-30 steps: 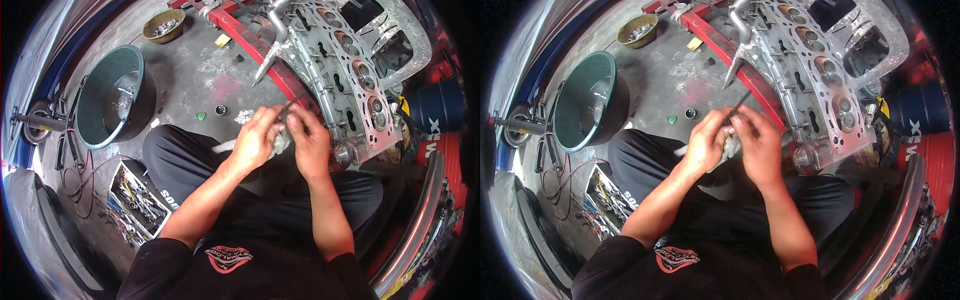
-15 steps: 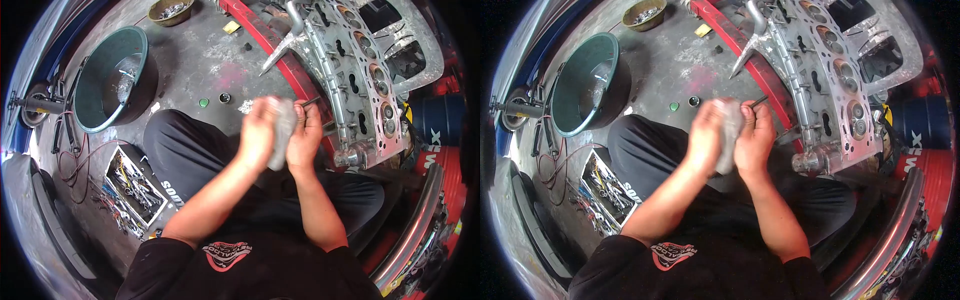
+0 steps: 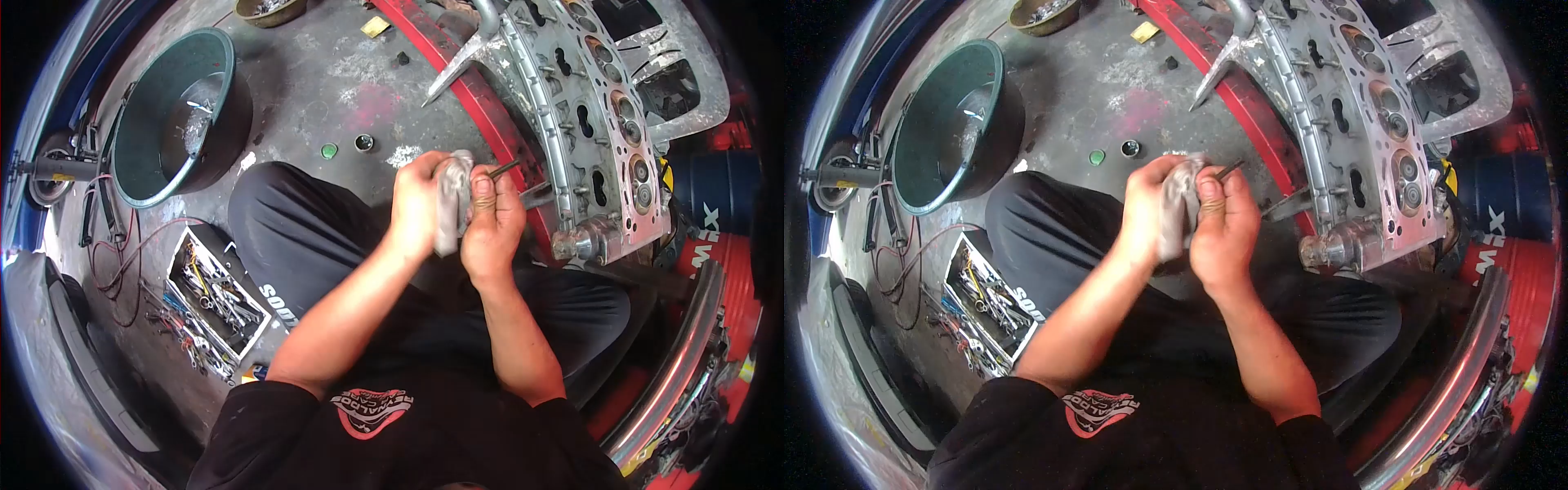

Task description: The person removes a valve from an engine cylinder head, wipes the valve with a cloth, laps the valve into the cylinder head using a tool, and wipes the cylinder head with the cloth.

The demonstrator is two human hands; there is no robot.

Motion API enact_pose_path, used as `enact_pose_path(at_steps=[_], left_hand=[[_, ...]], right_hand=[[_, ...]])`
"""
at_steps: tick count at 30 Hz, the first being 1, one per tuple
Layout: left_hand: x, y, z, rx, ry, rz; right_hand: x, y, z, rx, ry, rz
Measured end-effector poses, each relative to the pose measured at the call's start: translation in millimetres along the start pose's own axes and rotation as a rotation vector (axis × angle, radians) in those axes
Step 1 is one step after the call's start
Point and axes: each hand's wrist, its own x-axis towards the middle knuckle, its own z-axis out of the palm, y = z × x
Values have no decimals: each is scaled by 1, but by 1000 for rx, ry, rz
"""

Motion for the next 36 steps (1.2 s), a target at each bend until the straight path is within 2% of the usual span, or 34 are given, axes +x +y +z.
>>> enact_pose_path(at_steps=[1,3,4,5,7,8,9,11,14,15,17,18,19,20,21,22,23,25,26,27,29,30,31,32,33,35,36], left_hand=[[4,4,-3,-42,-118,-233],[21,-13,-10,-50,-130,-337],[32,-49,-20,-210,-187,-246],[30,-53,-22,-202,-146,-217],[23,-58,-33,-352,-160,-162],[16,-43,-37,-322,-126,-270],[14,-46,-39,-481,-107,-318],[12,-35,-35,-498,2,-306],[24,-53,-42,-622,34,-259],[20,-37,-40,-617,32,-257],[4,-9,-37,-836,22,-375],[-2,-12,-40,-869,-5,-354],[-9,-21,-40,-968,-116,-249],[-14,-33,-36,-947,-163,-182],[-18,-16,-26,-481,-297,17],[-22,1,-16,-33,-343,253],[-40,41,-5,-927,-334,-190],[-42,-3,-8,-779,-226,-39],[-43,0,-11,-708,-154,-79],[-43,3,-4,-766,-132,-23],[-41,1,0,-813,-80,-39],[-37,-1,1,-816,-79,-44],[-29,-2,0,-681,-6,-104],[-20,-3,-1,-545,69,-162],[-13,-4,-2,-547,78,-160],[3,-4,-7,-606,43,-271],[11,-14,-11,-827,51,-236]], right_hand=[[-4,4,-7,-3,-3,6],[-7,7,-19,565,-161,125],[-7,-8,-19,576,-197,3],[-5,-8,-21,576,-201,4],[10,-7,-28,436,-183,-232],[13,-6,-33,429,-169,-236],[16,-7,-36,377,-168,-266],[20,-6,-38,285,-179,-315],[23,-10,-39,185,-218,-376],[23,-12,-39,189,-214,-378],[24,-12,-39,173,-210,-363],[25,-12,-39,175,-204,-362],[27,-11,-39,160,-222,-349],[26,-11,-38,145,-242,-334],[24,-13,-36,146,-240,-331],[20,-18,-32,222,-241,-199],[21,-20,-29,230,-233,-149],[21,-24,-24,249,-216,-51],[24,-19,-23,206,-232,-147],[26,-16,-23,161,-245,-242],[27,-17,-24,156,-262,-236],[28,-17,-23,115,-336,-324],[28,-17,-22,77,-413,-412],[25,-16,-17,121,-390,-426],[23,-16,-18,125,-398,-426],[23,-16,-23,452,-359,-174],[24,-26,-19,557,-325,-222]])
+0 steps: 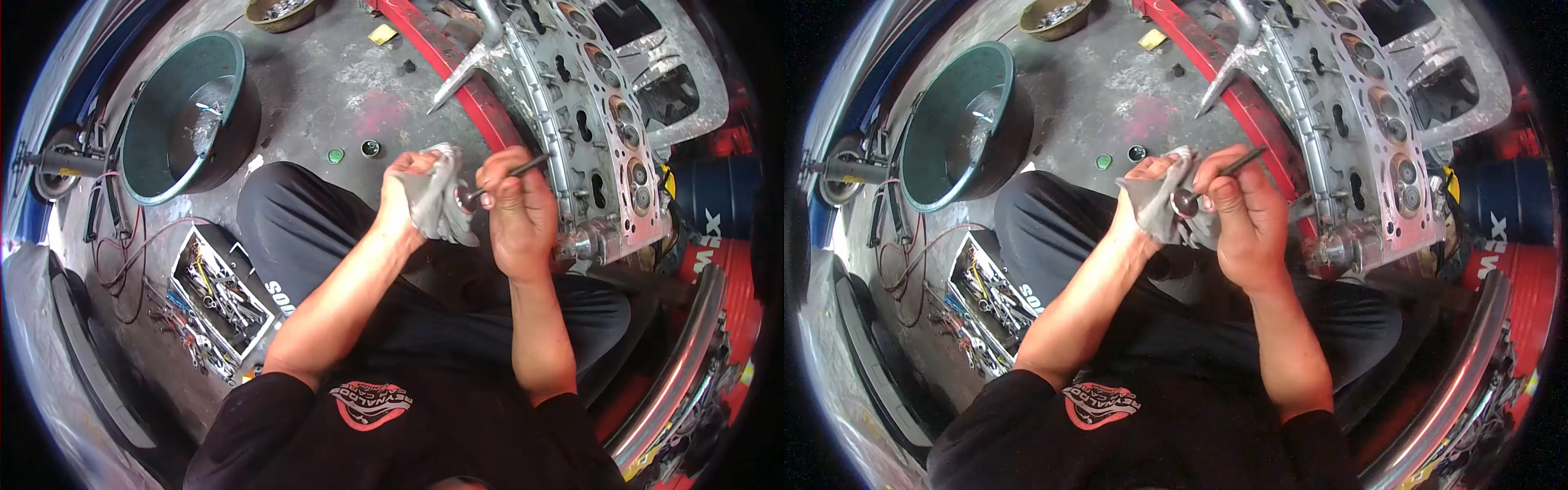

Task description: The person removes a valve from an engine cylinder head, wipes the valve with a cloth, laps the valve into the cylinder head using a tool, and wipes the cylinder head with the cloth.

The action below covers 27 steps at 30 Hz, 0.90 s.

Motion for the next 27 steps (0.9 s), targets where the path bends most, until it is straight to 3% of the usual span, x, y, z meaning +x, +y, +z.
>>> enact_pose_path(at_steps=[3,4,7,15,22,27], left_hand=[[1,2,-24,29,-147,-41],[-2,-1,-27,125,-108,13],[-28,15,-20,46,-304,55],[-55,45,-4,16,-350,187],[-56,40,-7,-43,-349,147],[-57,41,-6,-55,-386,135]], right_hand=[[12,-10,8,-67,6,-121],[15,-7,9,-61,25,-148],[18,4,12,-134,66,-196],[7,5,29,-312,140,-284],[5,9,24,-457,121,-416],[-1,8,28,-411,189,-307]])
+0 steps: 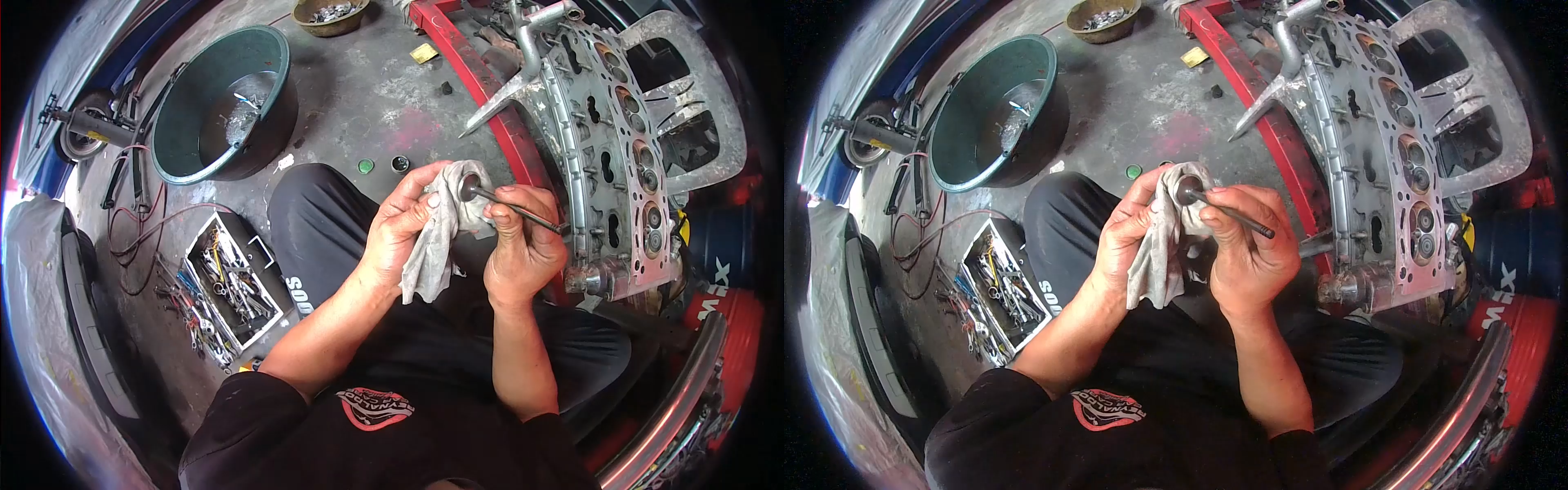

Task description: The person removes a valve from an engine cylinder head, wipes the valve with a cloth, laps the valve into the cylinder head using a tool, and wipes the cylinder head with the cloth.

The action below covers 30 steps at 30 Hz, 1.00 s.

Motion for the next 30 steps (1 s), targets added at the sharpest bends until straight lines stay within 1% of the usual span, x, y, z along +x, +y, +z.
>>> enact_pose_path(at_steps=[2,6,8,9,10,12,13,14,16,17,18,20,21,23,24,26,27,28,30], left_hand=[[0,0,-2,76,15,34],[0,3,2,110,67,49],[2,7,5,2,120,35],[1,7,6,72,88,69],[0,6,8,72,89,66],[-2,0,12,403,89,181],[1,-3,15,399,101,223],[5,-7,13,488,124,295],[7,-11,17,538,128,312],[9,-9,23,536,129,307],[11,-6,29,550,209,246],[20,-3,27,629,359,102],[25,0,23,559,362,32],[36,-1,10,443,382,-62],[35,-4,3,442,384,-55],[29,-13,-3,242,338,-98],[23,-15,-6,189,271,-117],[17,-17,-7,188,268,-121],[7,-18,-1,49,243,-82]], right_hand=[[-1,-1,2,-4,24,18],[-2,-1,3,-18,43,-15],[-2,-1,4,-29,47,-39],[-1,-2,6,-46,74,-16],[-1,-3,7,-62,100,8],[-2,-1,8,-60,90,22],[-4,-1,9,-58,77,36],[-4,-3,9,-59,76,39],[-4,-8,9,-86,17,62],[-5,-10,9,-79,20,85],[-5,-9,7,-82,17,92],[-8,-7,4,8,-105,68],[-12,-9,4,8,-107,76],[-14,-13,5,230,-60,207],[-14,-12,6,234,-65,204],[-13,-7,7,261,49,107],[-12,-4,5,208,51,107],[-12,-3,4,204,54,107],[-14,-3,5,267,107,256]])
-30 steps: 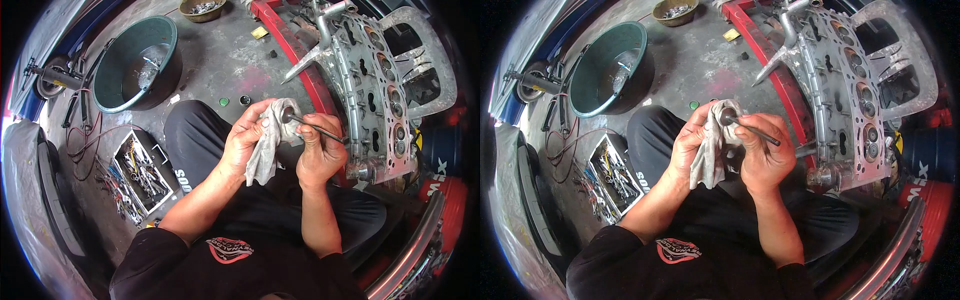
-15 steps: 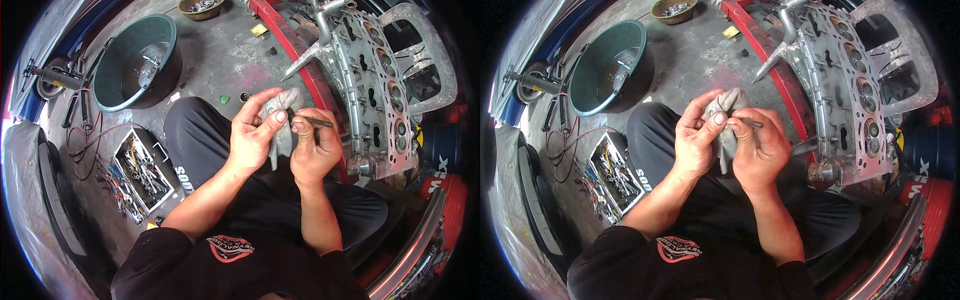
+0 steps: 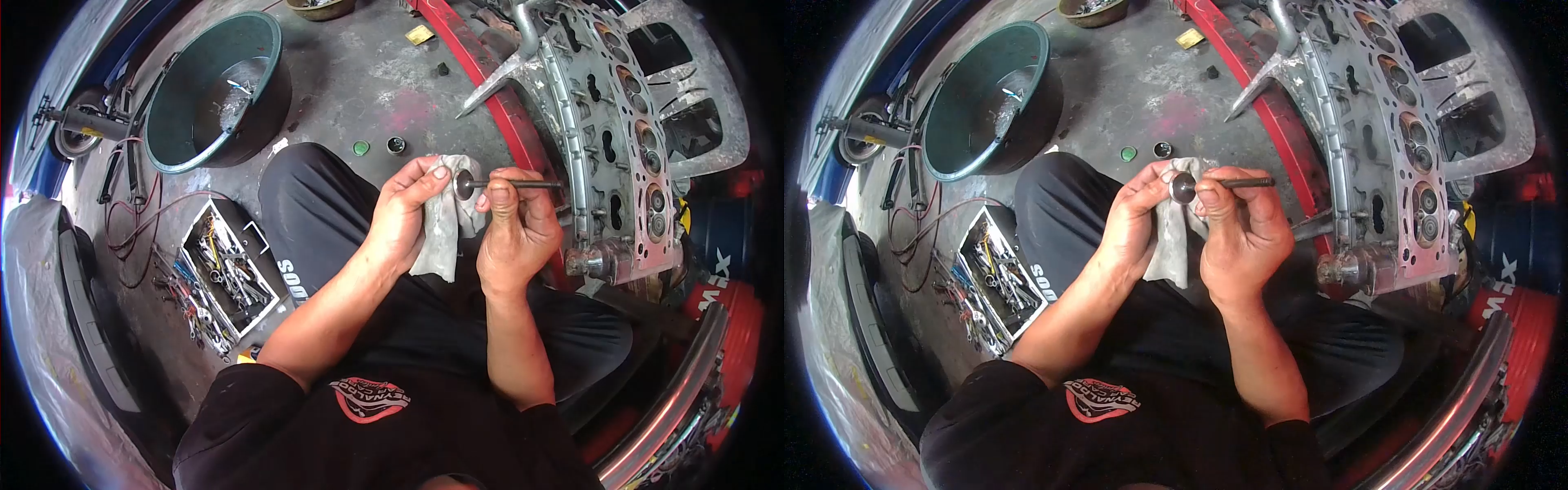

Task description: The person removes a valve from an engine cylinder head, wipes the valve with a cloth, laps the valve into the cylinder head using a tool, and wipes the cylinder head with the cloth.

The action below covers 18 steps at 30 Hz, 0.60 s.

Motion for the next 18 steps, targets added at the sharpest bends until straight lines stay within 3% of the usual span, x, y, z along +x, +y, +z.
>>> enact_pose_path(at_steps=[16,18], left_hand=[[-10,18,-2,113,-9,19],[-9,16,-2,154,13,100]], right_hand=[[0,-4,14,-13,57,106],[0,-3,15,-29,69,111]])
